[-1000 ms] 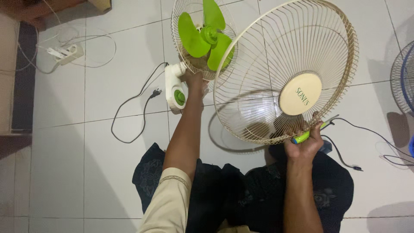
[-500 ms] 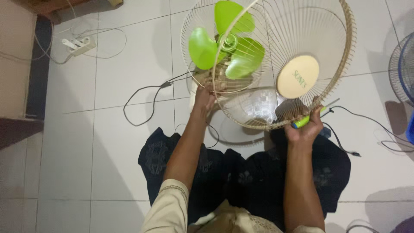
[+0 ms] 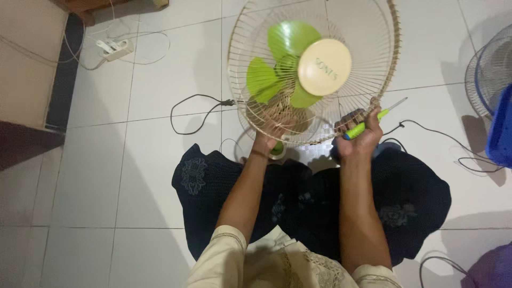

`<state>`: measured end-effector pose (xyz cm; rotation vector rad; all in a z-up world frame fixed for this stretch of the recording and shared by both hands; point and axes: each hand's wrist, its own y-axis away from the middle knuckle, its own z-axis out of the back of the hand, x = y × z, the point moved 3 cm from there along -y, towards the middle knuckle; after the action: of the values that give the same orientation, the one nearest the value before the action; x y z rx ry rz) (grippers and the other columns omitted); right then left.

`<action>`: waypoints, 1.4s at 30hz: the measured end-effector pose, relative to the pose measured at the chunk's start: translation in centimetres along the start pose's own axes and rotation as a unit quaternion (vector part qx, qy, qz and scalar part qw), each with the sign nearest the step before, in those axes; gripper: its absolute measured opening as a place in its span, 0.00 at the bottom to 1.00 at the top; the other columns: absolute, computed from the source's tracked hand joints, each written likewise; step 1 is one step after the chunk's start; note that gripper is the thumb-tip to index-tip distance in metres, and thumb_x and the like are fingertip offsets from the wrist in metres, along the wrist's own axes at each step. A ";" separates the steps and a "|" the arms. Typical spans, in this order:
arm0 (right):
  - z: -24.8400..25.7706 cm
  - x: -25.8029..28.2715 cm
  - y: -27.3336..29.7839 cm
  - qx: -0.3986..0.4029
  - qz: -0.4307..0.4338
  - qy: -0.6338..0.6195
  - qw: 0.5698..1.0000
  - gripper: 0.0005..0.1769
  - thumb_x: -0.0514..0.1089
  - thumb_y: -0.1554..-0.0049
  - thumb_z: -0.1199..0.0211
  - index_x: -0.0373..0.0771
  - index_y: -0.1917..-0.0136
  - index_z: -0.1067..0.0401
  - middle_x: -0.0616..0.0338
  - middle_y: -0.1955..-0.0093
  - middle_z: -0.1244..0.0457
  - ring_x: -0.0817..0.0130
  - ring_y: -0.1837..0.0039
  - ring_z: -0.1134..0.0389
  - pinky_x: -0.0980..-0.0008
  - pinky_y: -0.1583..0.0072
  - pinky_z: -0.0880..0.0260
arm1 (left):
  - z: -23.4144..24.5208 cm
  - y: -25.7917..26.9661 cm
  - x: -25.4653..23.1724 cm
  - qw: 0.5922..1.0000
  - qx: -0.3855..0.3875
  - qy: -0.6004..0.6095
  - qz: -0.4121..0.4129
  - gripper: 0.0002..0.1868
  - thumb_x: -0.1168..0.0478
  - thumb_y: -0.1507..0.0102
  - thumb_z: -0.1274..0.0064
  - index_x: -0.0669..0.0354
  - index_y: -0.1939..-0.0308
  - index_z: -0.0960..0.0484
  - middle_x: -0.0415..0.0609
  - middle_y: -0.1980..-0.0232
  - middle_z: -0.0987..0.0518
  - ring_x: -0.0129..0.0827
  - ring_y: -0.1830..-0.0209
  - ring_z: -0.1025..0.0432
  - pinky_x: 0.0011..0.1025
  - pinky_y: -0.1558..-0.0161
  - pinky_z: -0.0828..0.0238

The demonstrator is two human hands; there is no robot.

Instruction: The person assembles a small electric fan by attaching a green blade to the motor, securing it with a nut, and then fitting the front and rear wire cages. The person uses a screwdriver to tighten the cage screws and completes the assembly.

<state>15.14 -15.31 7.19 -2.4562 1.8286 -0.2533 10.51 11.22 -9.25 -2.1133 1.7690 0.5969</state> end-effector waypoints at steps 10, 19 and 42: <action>-0.2 -3.4 -0.9 -0.232 0.020 0.156 0.960 0.23 0.59 0.33 0.43 0.49 0.30 0.31 0.60 0.48 0.34 0.66 0.58 0.37 0.64 0.55 0.31 | 3.3 -0.1 -0.5 0.992 -0.117 0.023 0.034 0.22 0.62 0.34 0.43 0.64 0.36 0.27 0.55 0.42 0.23 0.47 0.43 0.26 0.48 0.41 0.21; 2.4 -4.1 -0.4 -0.267 -0.004 0.211 0.940 0.24 0.61 0.37 0.44 0.53 0.32 0.32 0.64 0.57 0.41 0.67 0.61 0.41 0.65 0.60 0.37 | 2.6 0.7 -1.2 0.985 -0.154 0.084 -0.009 0.25 0.52 0.30 0.48 0.70 0.38 0.28 0.62 0.41 0.22 0.51 0.42 0.24 0.46 0.39 0.21; 12.1 -0.6 -5.1 -0.293 0.025 0.202 0.934 0.17 0.61 0.34 0.43 0.58 0.35 0.34 0.65 0.60 0.45 0.69 0.66 0.46 0.65 0.62 0.44 | 6.1 1.1 -0.6 0.978 -0.187 -0.012 0.095 0.11 0.68 0.35 0.55 0.70 0.50 0.30 0.62 0.49 0.26 0.54 0.47 0.26 0.51 0.45 0.24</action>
<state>21.85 -13.78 -4.02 -2.9031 2.4286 -0.2516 8.65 14.51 -14.17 -2.1655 1.9853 1.0769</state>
